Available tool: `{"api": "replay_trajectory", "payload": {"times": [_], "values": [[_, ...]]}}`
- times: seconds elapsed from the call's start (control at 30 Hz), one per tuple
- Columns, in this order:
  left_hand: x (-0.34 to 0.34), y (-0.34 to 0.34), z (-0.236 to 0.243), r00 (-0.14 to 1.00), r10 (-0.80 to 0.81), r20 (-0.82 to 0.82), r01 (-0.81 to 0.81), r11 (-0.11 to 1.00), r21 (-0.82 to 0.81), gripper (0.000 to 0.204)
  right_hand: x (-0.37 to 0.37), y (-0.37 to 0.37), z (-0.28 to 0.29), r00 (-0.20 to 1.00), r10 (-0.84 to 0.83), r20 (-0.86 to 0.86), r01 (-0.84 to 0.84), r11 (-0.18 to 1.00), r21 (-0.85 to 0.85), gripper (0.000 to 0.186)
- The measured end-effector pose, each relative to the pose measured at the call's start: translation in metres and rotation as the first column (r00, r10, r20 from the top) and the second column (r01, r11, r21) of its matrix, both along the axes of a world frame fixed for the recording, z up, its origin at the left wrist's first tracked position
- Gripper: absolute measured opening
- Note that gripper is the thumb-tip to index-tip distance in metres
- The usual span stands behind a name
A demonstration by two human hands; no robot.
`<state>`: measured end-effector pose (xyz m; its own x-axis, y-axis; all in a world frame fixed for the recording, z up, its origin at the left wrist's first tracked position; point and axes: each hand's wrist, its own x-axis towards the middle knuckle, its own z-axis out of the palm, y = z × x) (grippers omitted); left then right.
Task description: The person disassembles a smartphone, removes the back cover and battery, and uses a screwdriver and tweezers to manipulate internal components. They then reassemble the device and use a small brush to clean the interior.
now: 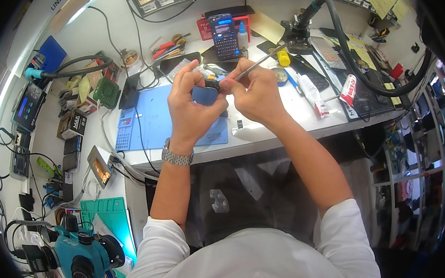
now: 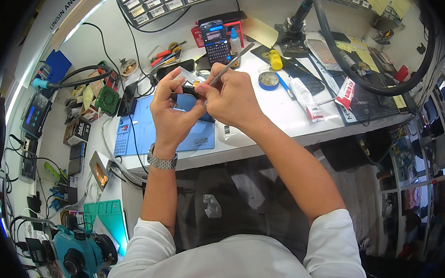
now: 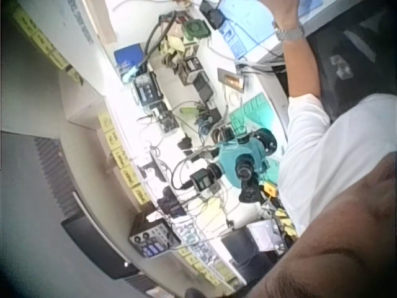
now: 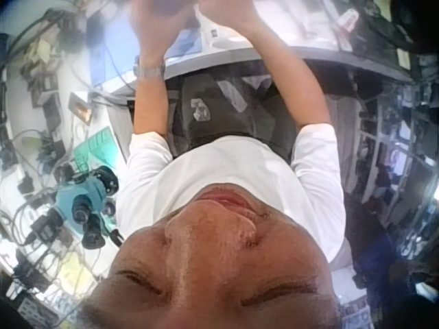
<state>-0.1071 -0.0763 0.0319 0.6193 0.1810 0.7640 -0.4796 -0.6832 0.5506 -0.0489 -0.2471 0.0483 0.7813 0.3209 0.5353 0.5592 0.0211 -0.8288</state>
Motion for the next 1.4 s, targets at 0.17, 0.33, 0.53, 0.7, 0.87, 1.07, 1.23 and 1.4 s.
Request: {"api": "replay_trajectory", "payload": {"times": [0.17, 0.33, 0.53, 0.7, 0.87, 1.07, 1.23, 1.4], "values": [[-0.001, 0.004, 0.0, 1.0, -0.015, -0.007, 0.014, 1.0, -0.001, 0.039, -0.002, 0.004, -0.003, 1.0, -0.006, 0.01, 0.006, 0.998, -0.057, 0.013], [-0.002, 0.007, 0.003, 0.997, -0.065, -0.052, 0.064, 0.997, -0.035, 0.033, 0.002, 0.008, -0.019, 0.999, -0.024, 0.037, 0.023, 0.999, 0.025, 0.017], [0.01, 0.008, 0.004, 0.998, -0.059, -0.014, 0.059, 0.998, 0.009, 0.041, 0.001, 0.01, -0.039, 0.998, -0.014, -0.068, 0.023, 0.99, 0.14, 0.019], [0.012, 0.007, 0.006, 0.994, -0.059, -0.097, 0.053, 0.997, -0.058, 0.04, -0.001, 0.006, -0.046, 0.997, -0.017, -0.081, 0.02, 0.999, 0.043, 0.015], [0.009, 0.003, 0.005, 0.985, -0.056, -0.161, 0.04, 0.994, -0.105, 0.047, 0.0, 0.006, -0.054, 0.993, -0.025, -0.116, 0.031, 0.998, 0.05, 0.017], [0.014, 0.003, 0.002, 0.982, -0.124, -0.139, 0.1, 0.981, -0.166, 0.051, 0.001, 0.01, -0.065, 0.994, -0.087, -0.069, 0.091, 0.994, 0.059, 0.02], [0.012, 0.003, 0.002, 0.98, -0.111, -0.162, 0.08, 0.979, -0.187, 0.045, -0.004, 0.01, -0.066, 0.99, -0.087, -0.107, 0.093, 0.994, 0.05, 0.02], [0.011, 0.0, 0.004, 0.986, -0.068, -0.155, 0.047, 0.99, -0.133, 0.044, -0.005, 0.004, -0.065, 0.986, -0.066, -0.155, 0.064, 0.998, -0.022, 0.019]]}}
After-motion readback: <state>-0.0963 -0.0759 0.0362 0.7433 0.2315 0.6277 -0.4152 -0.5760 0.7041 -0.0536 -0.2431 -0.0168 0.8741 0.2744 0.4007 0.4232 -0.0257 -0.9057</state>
